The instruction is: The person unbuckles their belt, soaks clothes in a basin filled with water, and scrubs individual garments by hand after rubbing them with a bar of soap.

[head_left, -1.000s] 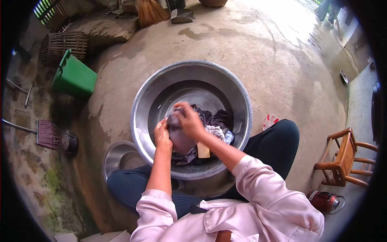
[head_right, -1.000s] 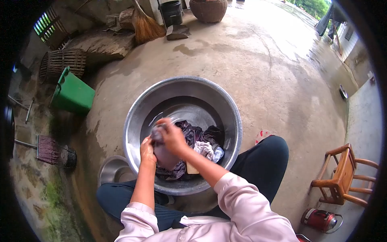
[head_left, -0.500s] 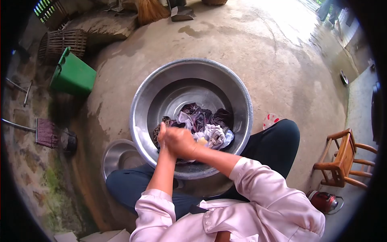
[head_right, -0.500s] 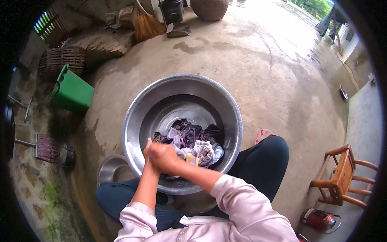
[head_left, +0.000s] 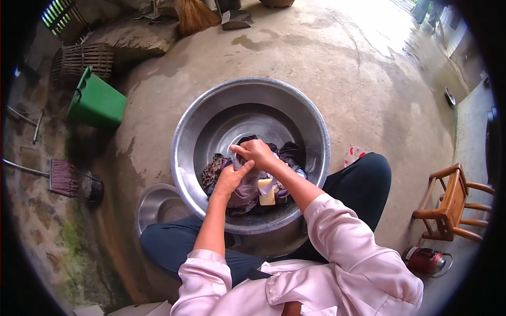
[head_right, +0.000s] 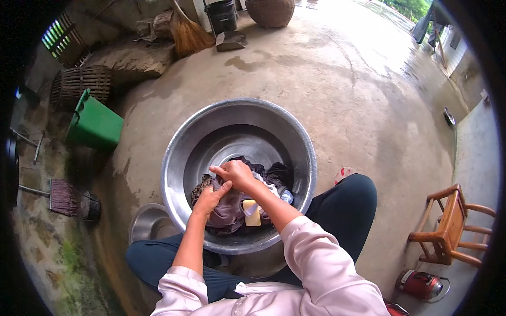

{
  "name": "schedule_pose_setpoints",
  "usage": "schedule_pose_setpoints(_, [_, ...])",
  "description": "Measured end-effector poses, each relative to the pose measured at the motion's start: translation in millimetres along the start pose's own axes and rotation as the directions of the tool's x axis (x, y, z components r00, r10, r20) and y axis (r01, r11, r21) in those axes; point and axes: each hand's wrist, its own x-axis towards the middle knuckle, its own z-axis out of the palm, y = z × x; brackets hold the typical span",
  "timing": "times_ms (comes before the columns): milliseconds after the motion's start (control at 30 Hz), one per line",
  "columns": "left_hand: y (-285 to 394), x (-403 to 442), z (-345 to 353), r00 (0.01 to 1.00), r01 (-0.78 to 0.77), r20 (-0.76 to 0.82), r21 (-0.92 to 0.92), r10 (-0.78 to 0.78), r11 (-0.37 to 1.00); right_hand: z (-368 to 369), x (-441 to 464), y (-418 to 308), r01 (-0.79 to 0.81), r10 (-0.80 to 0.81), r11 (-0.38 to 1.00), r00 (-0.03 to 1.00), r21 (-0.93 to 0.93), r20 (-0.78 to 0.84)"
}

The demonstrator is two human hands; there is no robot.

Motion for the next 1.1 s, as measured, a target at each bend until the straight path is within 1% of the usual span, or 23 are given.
schedule_pose_setpoints(100, [2.2,2.5,-13.6,0.994,-0.097,0.008,0.451,0.105,0.887,9.7,19.8,37.0,-0.018,-0.046,0.934,0.984,0.356,0.171])
schedule_pose_setpoints(133, [-4.0,7.8,-19.4,0.983,-0.152,-0.056,0.298,0.176,0.942,4.1,18.0,36.7,-0.071,-0.058,0.874,0.967,0.481,0.248])
schedule_pose_setpoints(200, [-13.1,17.0,-30.5,0.955,-0.232,-0.195,-0.017,0.224,0.973,-23.9,7.3,22.1,-0.098,-0.072,0.959,0.821,0.265,0.567])
schedule_pose_setpoints(233, [-11.9,16.8,-34.8,0.943,-0.26,-0.256,-0.178,0.211,0.949,-21.2,7.6,25.7,-0.061,-0.01,0.994,0.788,0.094,0.616])
schedule_pose_setpoints(333, [-15.4,19.8,-47.7,0.914,-0.344,-0.387,-0.581,0.121,0.738,0.2,10.0,41.2,0.224,-0.053,0.938,0.845,-0.263,0.532])
schedule_pose_setpoints(367, [-14.6,20.1,-50.8,0.902,-0.348,-0.429,-0.644,0.056,0.681,2.3,6.3,48.1,0.136,-0.055,0.98,0.89,-0.147,0.453])
schedule_pose_setpoints(400, [-14.0,20.2,-54.7,0.887,-0.362,-0.462,-0.7,-0.003,0.616,0.0,4.4,56.8,-0.019,-0.033,0.994,0.881,0.104,0.473])
schedule_pose_setpoints(433, [-13.8,21.2,-58.8,0.871,-0.38,-0.489,-0.735,-0.05,0.561,-5.8,0.6,57.8,-0.176,-0.02,0.924,0.866,0.341,0.5])
schedule_pose_setpoints(467, [-15.1,18.9,-62.6,0.85,-0.398,-0.526,-0.685,-0.036,0.61,-9.1,-1.0,56.6,-0.327,-0.014,0.774,0.848,0.543,0.53])
schedule_pose_setpoints(500, [-15.9,20.2,-60.5,0.83,-0.421,-0.556,-0.682,-0.05,0.599,0.9,0.6,59.6,-0.277,-0.113,0.554,0.91,0.785,0.4])
schedule_pose_setpoints(533, [-16.5,23.0,-54.6,0.81,-0.442,-0.583,-0.678,-0.063,0.587,-4.8,-5.3,46.1,-0.328,-0.121,0.308,0.918,0.893,0.378])
schedule_pose_setpoints(600, [-23.3,29.9,-46.9,0.805,-0.443,-0.588,-0.68,-0.074,0.584,-3.5,-4.5,36.8,-0.263,-0.049,0.031,0.963,0.964,0.265])
schedule_pose_setpoints(633, [-34.2,35.5,-44.8,0.817,-0.426,-0.572,-0.684,-0.072,0.592,-2.6,-5.9,27.4,-0.23,0.113,-0.003,0.967,0.973,0.229])
schedule_pose_setpoints(733, [-60.7,52.3,-42.9,0.844,-0.339,-0.512,-0.739,-0.16,0.582,28.4,6.5,40.3,-0.053,0.282,0.059,0.959,0.997,0.034])
schedule_pose_setpoints(767, [-65.2,56.5,-42.0,0.849,-0.301,-0.487,-0.765,-0.205,0.57,23.4,-1.0,19.8,-0.088,0.301,0.15,0.953,0.985,0.039])
schedule_pose_setpoints(800, [-70.3,59.8,-42.2,0.852,-0.264,-0.461,-0.789,-0.25,0.555,37.7,1.0,18.1,0.106,0.147,0.539,0.965,0.835,-0.218])
schedule_pose_setpoints(833, [-63.5,54.3,-43.8,0.858,-0.158,-0.383,-0.832,-0.343,0.532,41.9,-5.1,1.7,0.187,-0.023,0.649,0.974,0.737,-0.227])
schedule_pose_setpoints(900, [-62.3,40.7,-47.3,0.932,-0.097,-0.263,-0.843,-0.249,0.528,42.1,-29.9,-44.1,0.303,-0.262,0.907,0.949,0.292,-0.174])
schedule_pose_setpoints(933, [-66.2,33.9,-49.6,0.975,-0.096,-0.185,-0.852,-0.124,0.514,49.5,-42.4,-59.0,0.528,-0.477,0.84,0.829,0.123,-0.293])
schedule_pose_setpoints(967, [-66.7,28.6,-47.8,0.983,-0.115,-0.172,-0.854,-0.066,0.507,50.1,-57.2,-77.0,0.506,-0.476,0.86,0.844,0.072,-0.246])
schedule_pose_setpoints(1000, [-61.2,23.3,-42.1,0.934,-0.162,-0.298,-0.846,-0.198,0.509,57.6,-63.1,-82.0,0.532,-0.522,0.846,0.811,-0.039,-0.264])
schedule_pose_setpoints(1067, [-71.3,27.2,-19.2,0.992,-0.108,-0.078,-0.921,0.094,0.373,71.5,-53.6,-64.8,0.464,-0.467,0.881,0.822,-0.094,-0.326])
schedule_pose_setpoints(1100, [-75.4,28.9,-7.6,0.971,-0.045,0.035,-0.944,0.236,0.326,71.4,-41.6,-52.2,0.382,-0.358,0.924,0.856,-0.011,-0.373])
